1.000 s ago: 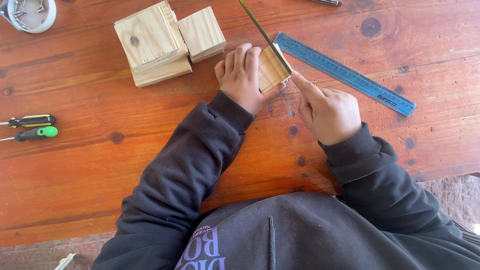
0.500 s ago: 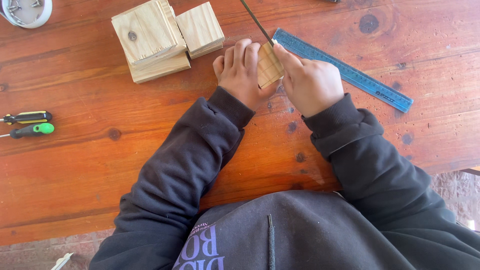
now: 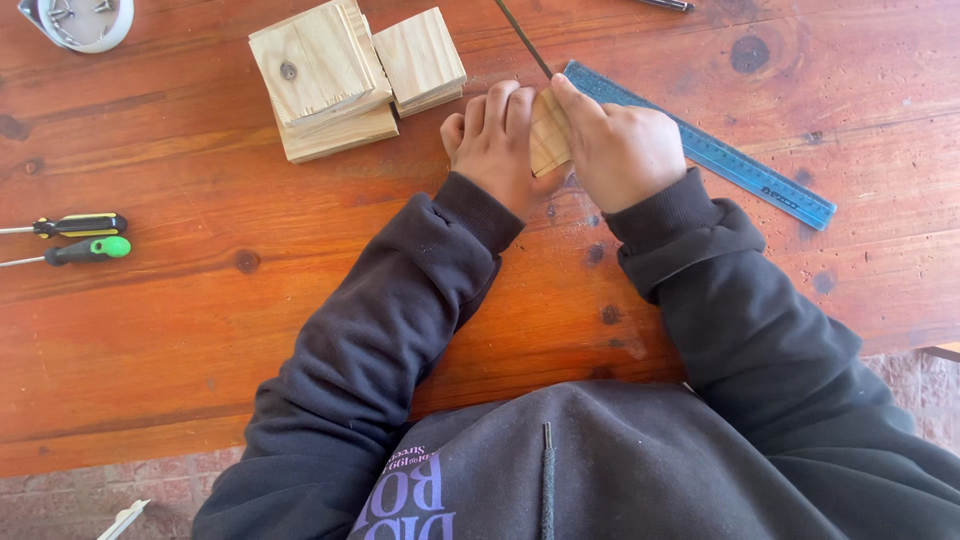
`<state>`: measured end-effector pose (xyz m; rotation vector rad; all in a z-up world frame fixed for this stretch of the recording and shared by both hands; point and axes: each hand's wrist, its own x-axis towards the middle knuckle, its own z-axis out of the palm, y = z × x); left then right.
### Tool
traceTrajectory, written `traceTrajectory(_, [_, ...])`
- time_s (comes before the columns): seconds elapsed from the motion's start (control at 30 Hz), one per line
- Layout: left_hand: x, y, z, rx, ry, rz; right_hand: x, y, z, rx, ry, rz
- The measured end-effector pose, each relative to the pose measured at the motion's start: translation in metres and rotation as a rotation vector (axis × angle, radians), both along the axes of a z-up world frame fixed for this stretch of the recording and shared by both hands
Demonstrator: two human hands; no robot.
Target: The person files the edges of small wooden blocks using a metal file. They hold each block with one hand and file the edges with the other, rotating the block to work on different sides. The person repeats this process for multiple blocks.
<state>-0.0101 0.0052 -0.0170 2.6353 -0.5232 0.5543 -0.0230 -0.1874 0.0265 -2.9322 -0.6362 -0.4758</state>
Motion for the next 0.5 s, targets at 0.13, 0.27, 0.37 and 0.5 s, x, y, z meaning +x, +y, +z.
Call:
traceTrajectory(0.13, [-0.002, -0.001, 0.008, 0.013, 0.063, 0.011, -0.030, -0.012, 0.007, -0.029, -0.029, -0.003])
traceTrajectory(0.27, [0.002, 0.003, 0.004, 0.011, 0.135, -0.040, -0.033, -0.009, 0.006, 0.011, -0.016, -0.015])
traceTrajectory(0.37, [0.003, 0.001, 0.000, -0.010, 0.145, -0.041, -0.006, 0.002, 0.004, 0.022, -0.011, -0.019])
traceTrajectory(0.5, [0.003, 0.000, 0.000, -0.025, 0.078, -0.005, 0.003, 0.005, 0.002, 0.008, 0.045, -0.024])
